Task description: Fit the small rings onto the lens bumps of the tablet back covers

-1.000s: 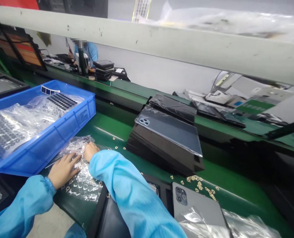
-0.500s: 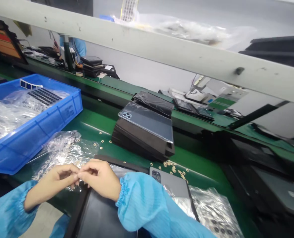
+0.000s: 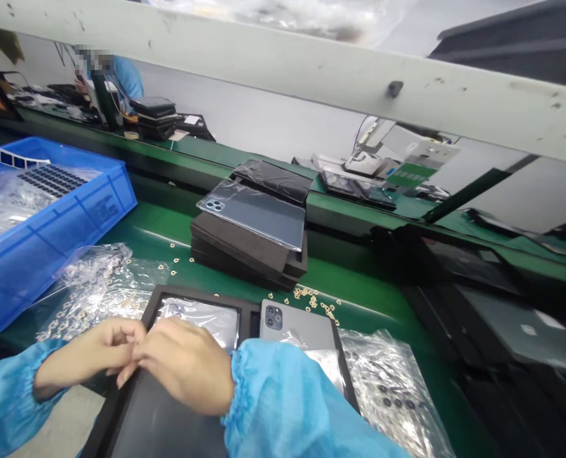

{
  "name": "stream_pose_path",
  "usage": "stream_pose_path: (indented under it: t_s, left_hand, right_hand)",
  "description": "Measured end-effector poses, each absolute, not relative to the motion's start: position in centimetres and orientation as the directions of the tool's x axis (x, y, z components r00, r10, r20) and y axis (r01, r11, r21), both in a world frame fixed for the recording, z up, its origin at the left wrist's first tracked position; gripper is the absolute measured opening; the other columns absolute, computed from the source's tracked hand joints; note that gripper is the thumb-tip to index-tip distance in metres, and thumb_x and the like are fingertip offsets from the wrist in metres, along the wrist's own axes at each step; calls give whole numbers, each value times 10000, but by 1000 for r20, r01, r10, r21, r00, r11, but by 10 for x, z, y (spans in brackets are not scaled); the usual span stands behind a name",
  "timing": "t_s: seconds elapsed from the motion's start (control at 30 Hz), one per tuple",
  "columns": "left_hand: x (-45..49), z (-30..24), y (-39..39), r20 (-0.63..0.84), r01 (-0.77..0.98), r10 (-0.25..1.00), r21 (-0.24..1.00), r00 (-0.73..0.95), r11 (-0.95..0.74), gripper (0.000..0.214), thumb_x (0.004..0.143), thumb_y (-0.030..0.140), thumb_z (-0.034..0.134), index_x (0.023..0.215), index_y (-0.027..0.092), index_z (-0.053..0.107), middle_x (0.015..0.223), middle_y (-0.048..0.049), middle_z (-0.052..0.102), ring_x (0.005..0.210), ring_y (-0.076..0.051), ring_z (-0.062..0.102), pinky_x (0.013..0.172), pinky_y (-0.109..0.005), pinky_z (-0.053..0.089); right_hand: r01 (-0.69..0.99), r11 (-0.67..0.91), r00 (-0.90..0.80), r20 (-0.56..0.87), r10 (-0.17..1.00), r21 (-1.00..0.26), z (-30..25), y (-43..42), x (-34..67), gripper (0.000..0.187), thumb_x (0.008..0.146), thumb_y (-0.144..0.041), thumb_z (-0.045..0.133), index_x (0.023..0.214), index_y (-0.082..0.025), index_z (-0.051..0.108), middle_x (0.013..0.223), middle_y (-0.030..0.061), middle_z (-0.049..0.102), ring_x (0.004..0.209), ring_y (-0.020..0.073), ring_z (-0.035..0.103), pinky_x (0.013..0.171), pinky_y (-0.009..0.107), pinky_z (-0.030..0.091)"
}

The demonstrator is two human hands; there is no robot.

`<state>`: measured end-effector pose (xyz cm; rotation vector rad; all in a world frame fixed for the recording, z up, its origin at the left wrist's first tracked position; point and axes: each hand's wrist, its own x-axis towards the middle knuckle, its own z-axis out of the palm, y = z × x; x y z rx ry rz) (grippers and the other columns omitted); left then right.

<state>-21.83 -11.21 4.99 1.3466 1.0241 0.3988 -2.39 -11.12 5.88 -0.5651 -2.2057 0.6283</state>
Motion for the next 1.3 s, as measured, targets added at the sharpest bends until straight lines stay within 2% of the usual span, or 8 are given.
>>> stream_pose_path:
  t_s: [0.13, 0.23, 0.33, 0.5, 0.63, 0.77, 0.87, 1.3]
  left_hand:
    - [-240, 32, -94, -419, 426, 807, 874, 416, 234, 397, 708, 572, 568, 675, 176, 586, 466, 1, 567, 413, -119, 480, 428, -224, 360]
    - [-273, 20, -70, -321, 569, 933, 804, 165, 175, 399, 703, 581, 612, 710, 183, 600, 575, 16, 589, 558, -123, 515, 559, -227, 404]
    - [-283, 17, -55, -234, 708, 971, 693, 43, 136, 422, 677, 589, 662, 580, 193, 554, 518, 34, 524, 544, -124, 453, 528, -230, 342]
    - [-201, 27, -39, 43, 729, 912, 586, 408, -354, 263, 853, 478, 522, 837, 253, 656, 832, 21, 670, 794, -190, 593, 722, -256, 438]
    - [-99, 25, -24, 136, 531, 678, 519, 723, -670, 315, 916, 393, 429, 1104, 240, 631, 1160, -36, 654, 1111, -219, 562, 1006, -342, 398]
    - [-29, 7, -5, -162, 598, 654, 604, 739, -526, 509, 899, 458, 382, 1286, 161, 528, 1356, -121, 545, 1276, -300, 454, 1102, -487, 299]
    - [-7, -5, 10, -287, 615, 607, 653, 741, -442, 498, 907, 504, 310, 1144, 188, 613, 1211, -96, 641, 1132, -276, 573, 1024, -453, 395]
    - [4, -10, 23, -365, 520, 508, 830, 780, -201, 331, 861, 502, 437, 943, 224, 597, 1004, -2, 669, 980, -196, 612, 896, -318, 460]
  right_hand:
    - [277, 923, -687, 616, 385, -267, 62, -127, -4, 284, 995, -175, 368, 834, -173, 601, 804, 14, 659, 676, 140, 513, 575, 273, 411]
    - [317, 879, -699, 538, 471, -357, 67, -131, 32, 249, 987, -161, 366, 895, -199, 594, 840, 25, 668, 720, 152, 547, 642, 280, 450]
    - [479, 666, -507, 439, 741, -572, 68, -122, 86, 165, 956, -166, 450, 868, -231, 574, 826, 28, 642, 756, 158, 578, 683, 275, 472]
    - [552, 210, -66, 209, 976, -807, 51, -103, 168, 98, 883, -228, 539, 788, -212, 553, 744, 15, 588, 675, 150, 565, 619, 274, 460]
    - [539, 123, 20, 159, 987, -833, 25, -93, 195, 101, 861, -218, 528, 763, -196, 537, 767, 17, 569, 729, 152, 554, 682, 286, 454]
    - [506, 206, -37, 217, 975, -838, 10, -88, 198, 125, 874, -154, 508, 758, -201, 514, 863, 35, 570, 846, 159, 549, 779, 306, 445]
    - [490, 253, -74, 249, 966, -834, 7, -85, 195, 132, 883, -111, 508, 787, -201, 513, 921, 41, 572, 914, 158, 544, 855, 324, 429]
    - [574, 218, -202, 122, 972, -789, -5, -70, 182, 137, 898, -99, 509, 810, -205, 506, 1015, 30, 576, 965, 167, 529, 904, 361, 393]
